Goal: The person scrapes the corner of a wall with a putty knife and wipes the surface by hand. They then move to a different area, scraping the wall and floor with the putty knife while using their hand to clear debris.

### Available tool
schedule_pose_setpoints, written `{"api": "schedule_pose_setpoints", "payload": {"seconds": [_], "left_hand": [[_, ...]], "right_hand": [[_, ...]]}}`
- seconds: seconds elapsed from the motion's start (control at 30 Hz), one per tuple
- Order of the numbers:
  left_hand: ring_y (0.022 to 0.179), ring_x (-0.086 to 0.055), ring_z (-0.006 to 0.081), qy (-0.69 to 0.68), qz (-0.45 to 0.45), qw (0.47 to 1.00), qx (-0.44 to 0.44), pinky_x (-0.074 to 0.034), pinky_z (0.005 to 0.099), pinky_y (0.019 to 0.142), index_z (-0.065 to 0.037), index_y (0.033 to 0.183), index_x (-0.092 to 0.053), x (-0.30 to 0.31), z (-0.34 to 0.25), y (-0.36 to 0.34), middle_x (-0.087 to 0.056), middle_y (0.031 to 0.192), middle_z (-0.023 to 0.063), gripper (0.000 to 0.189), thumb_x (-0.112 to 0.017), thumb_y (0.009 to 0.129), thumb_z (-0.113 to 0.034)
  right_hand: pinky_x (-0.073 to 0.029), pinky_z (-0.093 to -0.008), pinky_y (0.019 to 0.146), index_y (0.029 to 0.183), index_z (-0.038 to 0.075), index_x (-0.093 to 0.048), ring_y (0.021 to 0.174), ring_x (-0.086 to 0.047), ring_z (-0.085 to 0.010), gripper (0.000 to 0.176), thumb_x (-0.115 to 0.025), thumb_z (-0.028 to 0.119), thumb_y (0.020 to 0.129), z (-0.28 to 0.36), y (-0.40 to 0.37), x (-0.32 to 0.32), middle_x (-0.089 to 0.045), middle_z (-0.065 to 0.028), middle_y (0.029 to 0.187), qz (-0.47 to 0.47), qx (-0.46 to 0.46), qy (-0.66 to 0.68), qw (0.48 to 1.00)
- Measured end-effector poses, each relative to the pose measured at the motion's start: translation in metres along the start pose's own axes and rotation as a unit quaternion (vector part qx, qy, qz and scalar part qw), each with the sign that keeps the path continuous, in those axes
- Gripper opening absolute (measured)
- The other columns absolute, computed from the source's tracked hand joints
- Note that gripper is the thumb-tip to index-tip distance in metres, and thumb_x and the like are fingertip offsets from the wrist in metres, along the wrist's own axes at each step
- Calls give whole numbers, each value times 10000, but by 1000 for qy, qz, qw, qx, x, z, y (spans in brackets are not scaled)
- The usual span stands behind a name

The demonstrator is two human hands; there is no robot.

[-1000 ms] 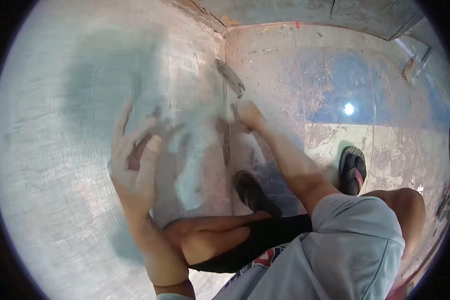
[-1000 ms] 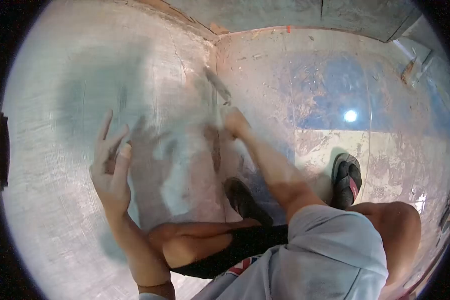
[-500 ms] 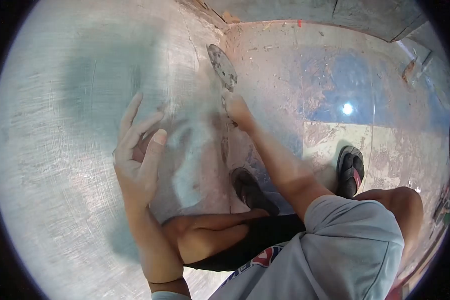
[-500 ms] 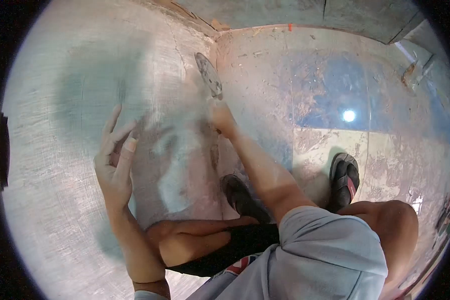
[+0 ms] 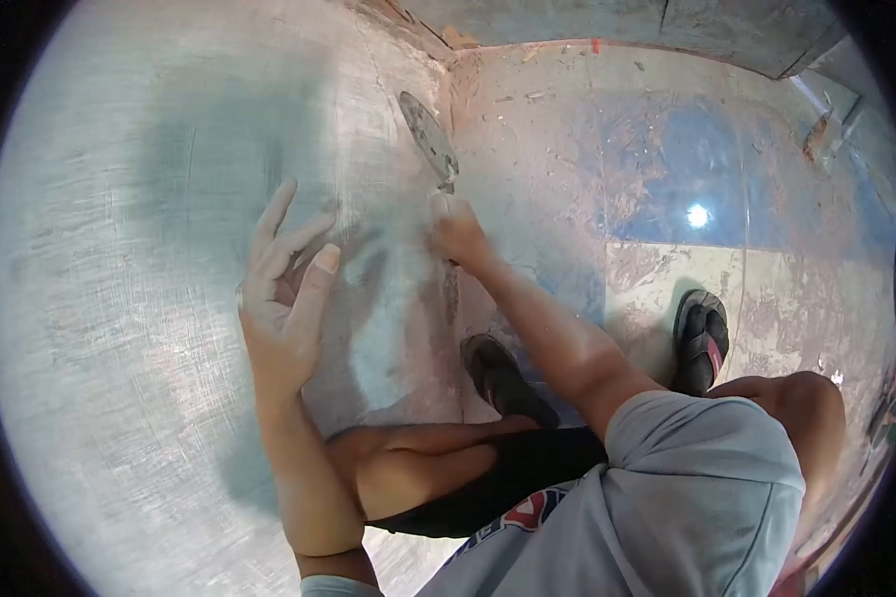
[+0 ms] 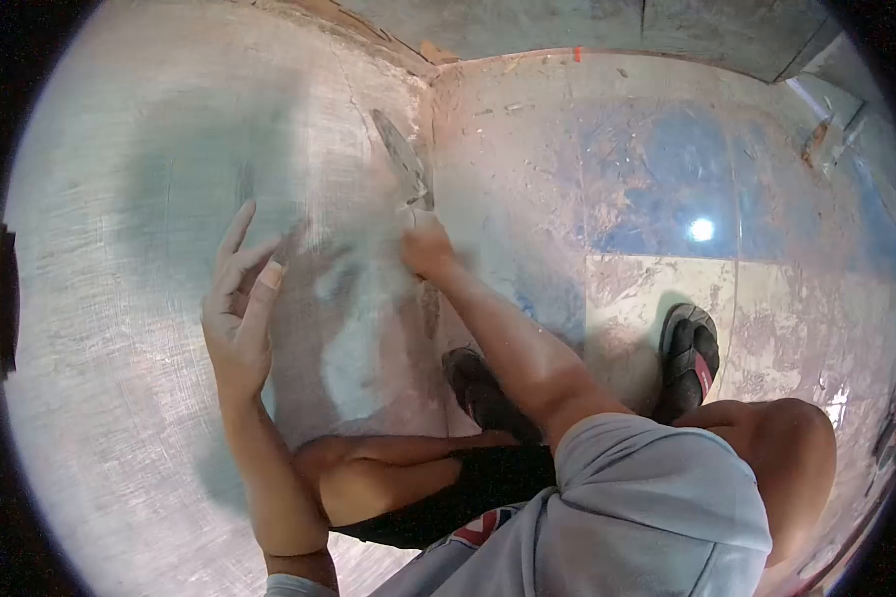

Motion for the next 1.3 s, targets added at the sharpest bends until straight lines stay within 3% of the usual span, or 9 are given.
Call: {"api": "schedule_pose_setpoints", "payload": {"seconds": [0.37,0.47,0.53,0.6,0.67,0.87,0.97,1.27,1.3], "left_hand": [[1295,-551,292,5,21,1000,6,-486,369,1041,49,1216,-662,-3,2,-4,-380,1544,231,285,-631,966,-85],[1289,-557,291,-45,-7,999,-7,-485,357,1029,52,1207,-665,5,5,0,-381,1549,227,285,-642,959,-86],[1296,-551,292,-72,-8,997,21,-494,342,1014,53,1189,-670,0,6,-3,-375,1556,223,271,-641,957,-84],[1302,-543,288,-16,12,1000,-3,-492,341,1019,50,1186,-672,-4,3,-6,-377,1554,222,263,-632,957,-74],[1317,-528,277,-3,14,1000,-1,-492,343,1021,32,1204,-674,1,4,-3,-384,1549,216,271,-630,957,-72],[1321,-524,299,39,31,999,6,-498,362,1024,36,1215,-670,-3,6,-2,-365,1555,240,297,-659,956,-109],[1320,-529,298,-35,18,999,13,-490,367,1035,34,1216,-670,-1,2,-1,-356,1560,241,291,-654,958,-101],[1331,-525,288,-9,38,999,13,-491,359,1030,22,1220,-672,-3,8,-5,-382,1555,219,284,-648,959,-89],[1336,-521,288,8,28,999,17,-491,361,1031,22,1224,-669,2,9,-5,-385,1554,218,288,-648,957,-83]], "right_hand": [[-476,-556,785,845,6,-560,841,-602,-484,218,-488,193,932,-33,-5,-46,-624,-273,857,122,-41,-147,981],[-472,-555,747,827,-8,-559,812,-609,-470,245,-502,208,928,-10,3,-13,-625,-279,830,-61,22,-67,996],[-457,-545,706,828,-21,-534,815,-614,-448,265,-495,218,936,15,18,4,-611,-276,821,119,80,-101,984],[-451,-509,676,807,-32,-501,781,-609,-407,307,-488,244,941,10,9,23,-578,-267,771,59,-70,81,993],[-451,-474,666,791,-38,-493,679,-571,-352,381,-459,295,973,29,-3,25,-532,-249,693,1,233,-60,971],[-471,-447,634,865,-69,-573,626,-582,-268,462,-429,346,1008,15,11,47,-496,-204,628,127,-183,142,964],[-500,-504,711,1004,-13,-597,780,-644,-457,297,-508,268,964,6,2,34,-653,-287,897,32,50,80,995],[-510,-488,759,869,-53,-640,809,-661,-410,380,-518,289,982,-37,18,-2,-664,-257,817,-93,-49,8,994],[-516,-481,705,872,-54,-645,768,-670,-383,342,-528,255,959,-50,22,-12,-668,-249,816,-59,81,-56,993]]}}
Point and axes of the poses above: each hand's wrist, its own y-axis towards the middle knuckle, its own x-axis out of the back of the hand, z = x × y, the point moved 8 cm from there along y, towards the middle knuckle
